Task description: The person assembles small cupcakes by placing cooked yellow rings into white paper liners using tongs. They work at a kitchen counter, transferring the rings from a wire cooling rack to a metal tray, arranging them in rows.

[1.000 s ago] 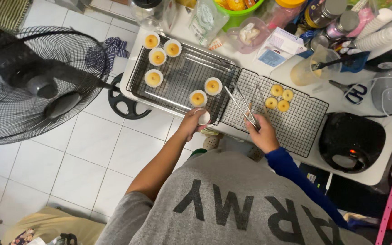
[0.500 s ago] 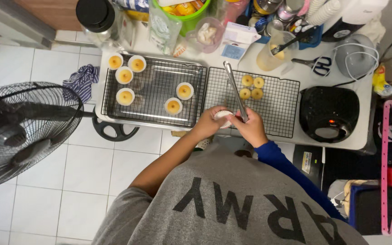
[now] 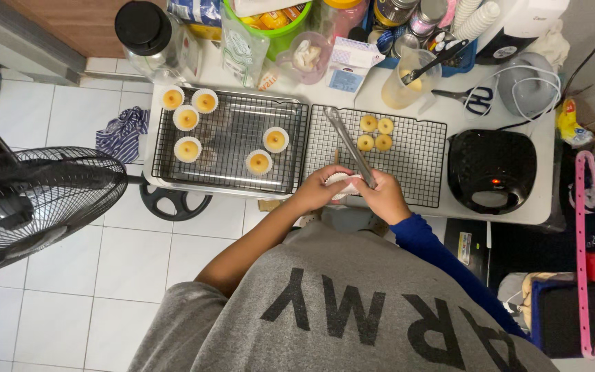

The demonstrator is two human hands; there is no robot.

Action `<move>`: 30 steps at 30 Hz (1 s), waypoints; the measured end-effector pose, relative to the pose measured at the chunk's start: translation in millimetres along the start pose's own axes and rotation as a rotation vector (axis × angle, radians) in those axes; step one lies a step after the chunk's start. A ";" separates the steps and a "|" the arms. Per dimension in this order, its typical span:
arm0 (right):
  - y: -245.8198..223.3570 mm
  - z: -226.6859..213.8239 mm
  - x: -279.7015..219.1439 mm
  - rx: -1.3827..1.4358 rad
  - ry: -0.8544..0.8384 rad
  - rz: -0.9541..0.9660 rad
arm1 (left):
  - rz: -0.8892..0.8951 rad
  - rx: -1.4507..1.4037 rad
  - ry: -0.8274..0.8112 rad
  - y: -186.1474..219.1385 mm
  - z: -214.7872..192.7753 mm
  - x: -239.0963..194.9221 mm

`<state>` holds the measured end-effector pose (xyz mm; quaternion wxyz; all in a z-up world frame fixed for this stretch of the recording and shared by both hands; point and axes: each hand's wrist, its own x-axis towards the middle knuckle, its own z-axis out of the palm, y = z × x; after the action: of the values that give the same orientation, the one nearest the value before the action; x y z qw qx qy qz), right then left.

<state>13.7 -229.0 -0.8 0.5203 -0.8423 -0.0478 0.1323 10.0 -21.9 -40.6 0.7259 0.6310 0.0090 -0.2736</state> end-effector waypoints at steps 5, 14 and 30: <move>9.6 -5.7 5.8 0.183 0.068 -0.008 | -0.064 -0.085 0.124 -3.6 -2.2 -1.0; 19.8 -3.8 -1.2 0.320 0.141 -0.028 | 0.039 0.122 0.226 1.4 1.8 -4.5; 9.9 -15.3 -11.2 0.269 0.092 0.203 | 0.159 0.440 0.329 30.2 23.7 -10.8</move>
<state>6.5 -249.1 -1.2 0.6138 -0.7709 0.0795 0.1507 5.3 -37.9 -4.4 0.5793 0.8081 0.0176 -0.1053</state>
